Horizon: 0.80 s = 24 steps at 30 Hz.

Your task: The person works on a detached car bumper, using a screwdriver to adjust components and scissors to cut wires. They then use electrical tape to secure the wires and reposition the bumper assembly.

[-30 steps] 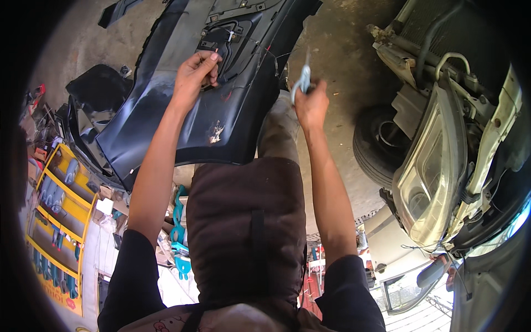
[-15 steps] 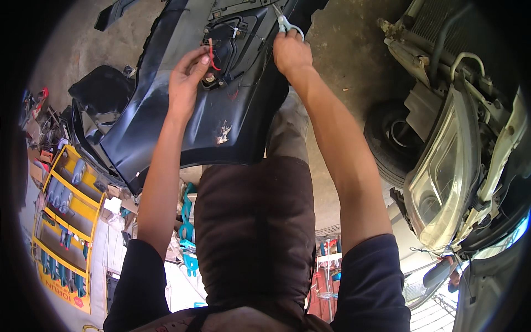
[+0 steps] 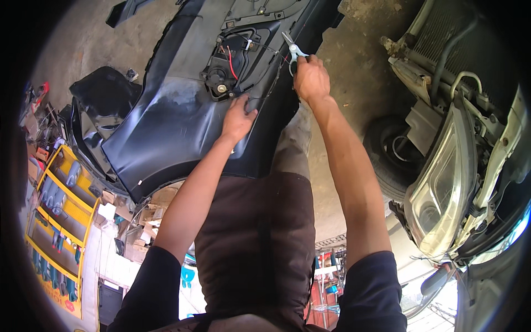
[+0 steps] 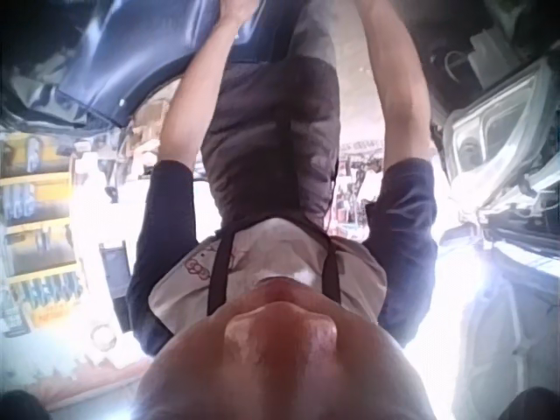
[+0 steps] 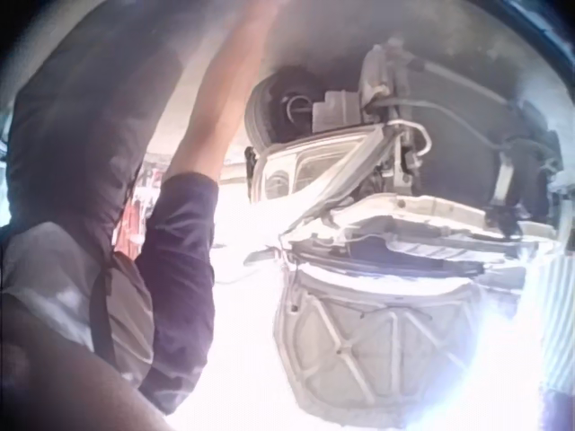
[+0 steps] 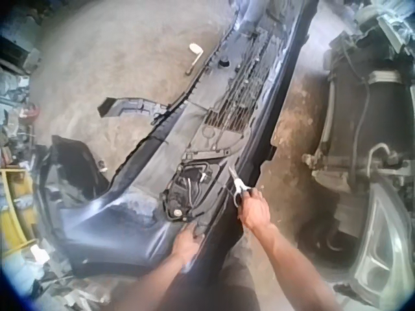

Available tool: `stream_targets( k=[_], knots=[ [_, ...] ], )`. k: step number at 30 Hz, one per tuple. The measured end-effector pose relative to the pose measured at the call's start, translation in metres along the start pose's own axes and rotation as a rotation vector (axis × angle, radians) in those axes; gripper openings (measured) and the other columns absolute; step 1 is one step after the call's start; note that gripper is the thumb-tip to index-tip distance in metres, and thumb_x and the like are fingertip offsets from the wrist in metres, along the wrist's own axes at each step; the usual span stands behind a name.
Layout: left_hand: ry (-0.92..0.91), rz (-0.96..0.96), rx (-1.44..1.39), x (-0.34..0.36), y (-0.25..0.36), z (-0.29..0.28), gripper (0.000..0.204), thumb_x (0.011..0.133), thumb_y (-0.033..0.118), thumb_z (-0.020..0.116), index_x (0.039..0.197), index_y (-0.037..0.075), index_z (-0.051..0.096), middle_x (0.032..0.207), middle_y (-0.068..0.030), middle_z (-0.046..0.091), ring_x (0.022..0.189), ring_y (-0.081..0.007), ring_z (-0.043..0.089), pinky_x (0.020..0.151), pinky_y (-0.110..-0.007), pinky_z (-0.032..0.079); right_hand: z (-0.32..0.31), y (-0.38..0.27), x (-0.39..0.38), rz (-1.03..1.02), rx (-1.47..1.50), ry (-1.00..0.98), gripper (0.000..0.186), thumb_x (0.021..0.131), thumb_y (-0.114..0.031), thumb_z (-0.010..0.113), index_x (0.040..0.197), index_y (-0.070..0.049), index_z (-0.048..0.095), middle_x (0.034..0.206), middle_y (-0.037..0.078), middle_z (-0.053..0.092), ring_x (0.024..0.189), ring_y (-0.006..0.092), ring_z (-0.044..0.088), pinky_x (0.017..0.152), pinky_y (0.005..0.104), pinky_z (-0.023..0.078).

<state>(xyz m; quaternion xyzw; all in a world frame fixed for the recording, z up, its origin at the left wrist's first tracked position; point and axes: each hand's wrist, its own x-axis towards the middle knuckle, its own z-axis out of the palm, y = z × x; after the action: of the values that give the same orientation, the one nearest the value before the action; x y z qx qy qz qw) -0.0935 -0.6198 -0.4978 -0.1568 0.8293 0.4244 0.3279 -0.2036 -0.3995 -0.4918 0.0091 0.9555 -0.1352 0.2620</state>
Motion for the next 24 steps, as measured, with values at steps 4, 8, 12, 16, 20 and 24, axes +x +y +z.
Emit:
stream_targets(
  k=[4,8,12,16,20,24],
  knots=[
    [-0.233,-0.148,0.129,0.011,0.01,0.006,0.045,0.086,0.023,0.069,0.126,0.003,0.059,0.117,-0.0156,0.063,0.101,-0.0346,0.065,0.084,-0.043,0.051,-0.009,0.008,0.019,0.217,0.351,-0.044,0.026,0.079,-0.022,0.064,0.098,-0.005,0.071,0.101,0.018,0.07,0.1,0.037,0.065,0.089,0.044,0.052],
    [-0.319,-0.069,0.249,-0.008,0.016,-0.003,0.035,0.087,0.023,0.068,0.117,0.006,0.065,0.108,-0.0146,0.065,0.103,-0.0335,0.062,0.087,-0.042,0.049,-0.02,0.001,0.023,0.528,0.874,0.102,0.039,0.083,-0.033,0.065,0.094,0.003,0.073,0.077,0.015,0.07,0.072,0.0217,0.07,0.069,0.0329,0.054],
    [-0.222,0.076,0.164,-0.016,-0.006,-0.008,0.033,0.089,0.021,0.066,0.119,0.008,0.064,0.119,-0.0172,0.061,0.111,-0.0361,0.06,0.093,-0.043,0.049,-0.023,-0.001,0.014,0.564,1.163,0.212,0.042,0.084,-0.031,0.068,0.092,0.01,0.071,0.072,0.011,0.067,0.062,0.0154,0.065,0.06,0.0281,0.05],
    [-0.261,-0.081,-0.184,-0.011,-0.017,-0.009,0.04,0.086,0.019,0.071,0.121,0.003,0.063,0.119,-0.0174,0.065,0.106,-0.0273,0.064,0.093,-0.036,0.05,-0.034,-0.012,0.013,0.481,1.01,0.306,0.041,0.086,-0.034,0.065,0.088,0.007,0.072,0.07,0.009,0.066,0.061,0.0148,0.062,0.057,0.0291,0.046],
    [-0.262,-0.078,-0.615,0.005,0.009,0.004,0.055,0.091,0.029,0.07,0.135,0.002,0.051,0.127,-0.012,0.061,0.112,-0.018,0.059,0.089,-0.032,0.047,-0.039,-0.01,0.001,0.455,0.89,0.251,0.044,0.091,-0.04,0.061,0.081,0.001,0.071,0.063,0.004,0.061,0.057,0.012,0.054,0.052,0.029,0.039],
    [-0.232,-0.092,-0.931,0.015,0.073,0.011,0.065,0.093,0.045,0.065,0.14,0.004,0.047,0.131,-0.0117,0.057,0.116,-0.0224,0.057,0.092,-0.036,0.047,-0.031,-0.012,-0.039,0.256,0.723,0.226,0.042,0.094,-0.038,0.056,0.078,-0.002,0.068,0.06,0.013,0.06,0.053,0.0233,0.058,0.052,0.0397,0.046]
  ],
)
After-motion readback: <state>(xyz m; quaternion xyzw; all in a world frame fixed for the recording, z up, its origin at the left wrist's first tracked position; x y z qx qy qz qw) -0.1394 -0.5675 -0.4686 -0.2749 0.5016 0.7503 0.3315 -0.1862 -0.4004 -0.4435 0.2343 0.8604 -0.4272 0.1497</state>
